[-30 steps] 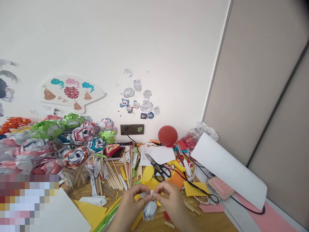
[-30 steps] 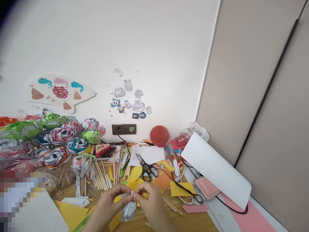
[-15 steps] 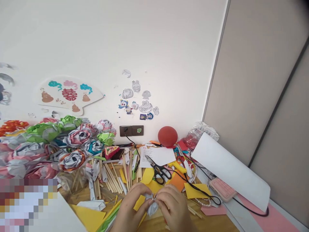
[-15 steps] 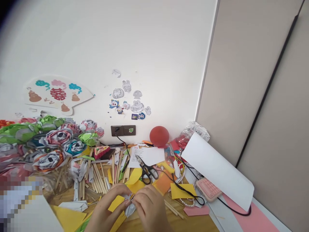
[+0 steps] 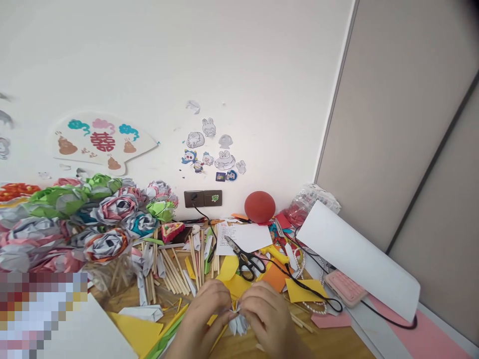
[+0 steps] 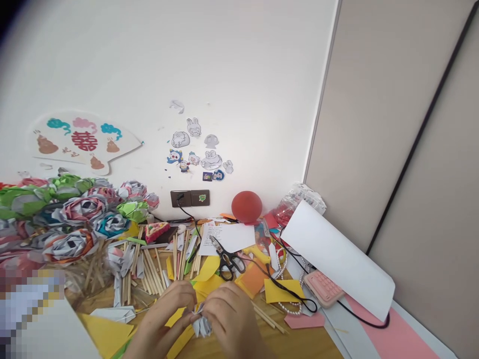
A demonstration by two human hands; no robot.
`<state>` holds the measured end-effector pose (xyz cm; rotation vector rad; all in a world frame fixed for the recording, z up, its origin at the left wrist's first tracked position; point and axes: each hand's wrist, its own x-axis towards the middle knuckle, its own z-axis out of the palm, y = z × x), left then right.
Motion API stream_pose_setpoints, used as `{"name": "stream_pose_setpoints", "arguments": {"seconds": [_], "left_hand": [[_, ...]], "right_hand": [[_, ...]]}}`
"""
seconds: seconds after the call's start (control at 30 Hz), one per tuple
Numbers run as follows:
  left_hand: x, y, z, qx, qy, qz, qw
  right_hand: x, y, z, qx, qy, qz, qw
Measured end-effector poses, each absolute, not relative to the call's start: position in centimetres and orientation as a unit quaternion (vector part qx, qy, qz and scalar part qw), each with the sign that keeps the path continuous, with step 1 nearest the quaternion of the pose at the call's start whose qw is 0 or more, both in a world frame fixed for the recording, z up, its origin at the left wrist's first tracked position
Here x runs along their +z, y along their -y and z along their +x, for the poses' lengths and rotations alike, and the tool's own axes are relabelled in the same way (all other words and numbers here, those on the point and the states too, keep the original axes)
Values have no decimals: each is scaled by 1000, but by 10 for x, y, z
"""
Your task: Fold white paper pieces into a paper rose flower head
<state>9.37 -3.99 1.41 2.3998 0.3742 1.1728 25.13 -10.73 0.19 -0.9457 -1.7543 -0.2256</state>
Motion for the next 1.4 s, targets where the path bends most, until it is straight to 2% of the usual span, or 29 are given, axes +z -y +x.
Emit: {"name": "stream_pose_setpoints", "arguments": {"seconds": [0.13, 0.27, 0.37, 0.47, 0.6, 0.87, 1.0, 1.13, 1.2, 1.3, 1.4], "left_hand": [[9, 38, 95, 359, -229, 839, 339], [-4, 34, 99, 263, -289, 777, 494], [-18, 31, 103, 231, -300, 732, 566], [-27, 28, 105, 221, -300, 717, 589], [-29, 25, 103, 215, -305, 736, 564], [-7, 39, 104, 185, -410, 805, 386], [5, 47, 106, 181, -398, 839, 322], [9, 51, 107, 192, -381, 867, 257], [8, 49, 106, 228, -369, 866, 246], [3, 43, 102, 316, -362, 847, 228], [-5, 42, 101, 324, -351, 860, 178]], "right_hand": [[5, 106, 251, 100, 668, -494, 547], [0, 103, 256, 385, 565, -551, 478], [-10, 99, 261, 473, 530, -545, 446], [-18, 95, 261, 463, 513, -559, 458], [-17, 94, 255, 436, 505, -585, 461], [-16, 97, 249, 293, 587, -620, 429], [-14, 98, 252, 291, 631, -585, 419], [-11, 98, 253, 193, 683, -582, 397], [-10, 97, 253, 164, 676, -584, 418], [-12, 93, 253, 181, 582, -614, 502], [-16, 87, 254, 225, 457, -628, 588]]}}
